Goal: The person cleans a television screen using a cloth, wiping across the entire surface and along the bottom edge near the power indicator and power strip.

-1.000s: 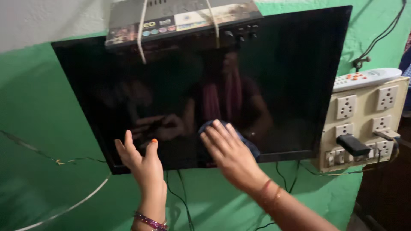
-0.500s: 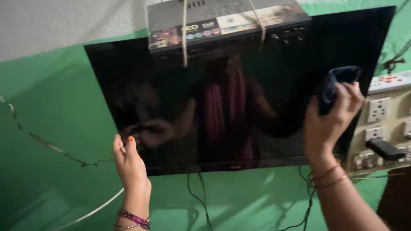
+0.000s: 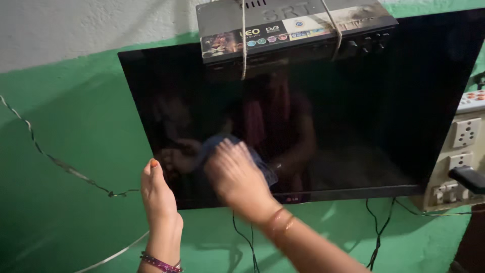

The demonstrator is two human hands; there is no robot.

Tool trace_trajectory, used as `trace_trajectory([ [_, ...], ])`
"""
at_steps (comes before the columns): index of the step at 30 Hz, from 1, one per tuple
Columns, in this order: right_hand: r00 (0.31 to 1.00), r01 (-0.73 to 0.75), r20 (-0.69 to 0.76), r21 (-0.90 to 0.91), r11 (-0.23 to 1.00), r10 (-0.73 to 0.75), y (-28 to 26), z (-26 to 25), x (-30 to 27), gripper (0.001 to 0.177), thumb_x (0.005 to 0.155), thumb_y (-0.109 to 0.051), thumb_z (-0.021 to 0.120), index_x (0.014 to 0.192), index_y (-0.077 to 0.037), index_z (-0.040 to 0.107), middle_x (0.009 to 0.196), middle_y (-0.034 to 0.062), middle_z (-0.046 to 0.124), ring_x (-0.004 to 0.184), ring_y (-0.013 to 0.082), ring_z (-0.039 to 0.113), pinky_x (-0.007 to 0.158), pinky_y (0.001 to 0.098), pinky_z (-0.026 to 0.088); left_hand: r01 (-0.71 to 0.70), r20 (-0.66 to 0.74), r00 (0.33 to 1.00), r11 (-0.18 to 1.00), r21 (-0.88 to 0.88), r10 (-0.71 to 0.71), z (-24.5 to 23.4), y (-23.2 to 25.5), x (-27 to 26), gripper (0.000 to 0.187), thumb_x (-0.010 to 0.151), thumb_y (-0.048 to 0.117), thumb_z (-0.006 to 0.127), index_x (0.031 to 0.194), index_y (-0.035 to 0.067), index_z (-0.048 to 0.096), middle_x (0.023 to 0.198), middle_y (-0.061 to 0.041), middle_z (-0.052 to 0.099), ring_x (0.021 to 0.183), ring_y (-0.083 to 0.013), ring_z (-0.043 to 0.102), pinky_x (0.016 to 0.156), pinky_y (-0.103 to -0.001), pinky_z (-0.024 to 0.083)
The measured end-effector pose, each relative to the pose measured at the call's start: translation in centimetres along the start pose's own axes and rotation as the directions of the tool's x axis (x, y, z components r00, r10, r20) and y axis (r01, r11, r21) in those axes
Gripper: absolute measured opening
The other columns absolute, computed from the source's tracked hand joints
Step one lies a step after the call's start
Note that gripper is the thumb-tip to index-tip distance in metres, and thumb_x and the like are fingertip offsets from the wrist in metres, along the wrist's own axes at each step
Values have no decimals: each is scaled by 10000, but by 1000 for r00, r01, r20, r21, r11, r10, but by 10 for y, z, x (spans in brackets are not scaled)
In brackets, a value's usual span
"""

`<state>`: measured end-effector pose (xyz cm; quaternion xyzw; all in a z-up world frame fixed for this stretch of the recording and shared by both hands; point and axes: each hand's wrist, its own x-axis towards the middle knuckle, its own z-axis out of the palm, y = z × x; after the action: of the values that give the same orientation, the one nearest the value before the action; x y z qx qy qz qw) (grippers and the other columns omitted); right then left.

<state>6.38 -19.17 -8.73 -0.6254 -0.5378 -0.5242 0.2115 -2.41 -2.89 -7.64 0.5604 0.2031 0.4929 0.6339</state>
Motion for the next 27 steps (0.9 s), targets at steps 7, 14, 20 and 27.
trace_trajectory([
  [7, 957, 249, 136, 57, 967, -255, -18, 2, -4, 398, 894, -140, 619, 1240, 47, 680, 1387, 193, 604, 1435, 355, 492, 1234, 519, 377, -38, -16, 999, 999, -10, 38, -2, -10, 9, 622, 997, 495, 455, 1447, 70, 521, 1555, -94, 497, 1459, -228, 427, 1197, -405, 297],
  [14, 989, -149, -32, -196, 969, 146, 79, -80, 3, 427, 861, -53, 589, 1278, -3, 665, 1471, 200, 585, 1463, 370, 465, 1262, 521, 300, 46, 14, 999, 999, -9, -46, -7, -3, 13, 622, 998, 484, 447, 1490, 104, 464, 1602, -63, 410, 1502, -216, 323, 1199, -415, 230],
  [20, 718, -515, -618, -165, 841, 319, 153, -136, -26, 368, 1012, 10, 745, 1333, -5, 565, 1433, 198, 522, 1419, 396, 449, 1266, 477, 329, 39, 6, 999, 997, -70, -39, -9, -17, 26, 562, 997, 382, 524, 1461, 65, 514, 1549, -81, 513, 1463, -200, 437, 1202, -358, 295],
  [27, 742, -523, -557, -135, 842, 372, 128, -86, 13, 489, 819, 8, 702, 1300, 17, 618, 1451, 246, 504, 1457, 476, 414, 1289, 578, 291, 137, -4, 990, 986, -92, -138, -14, -16, 34, 497, 988, 316, 578, 1421, 72, 574, 1489, -78, 567, 1419, -210, 484, 1186, -351, 314],
])
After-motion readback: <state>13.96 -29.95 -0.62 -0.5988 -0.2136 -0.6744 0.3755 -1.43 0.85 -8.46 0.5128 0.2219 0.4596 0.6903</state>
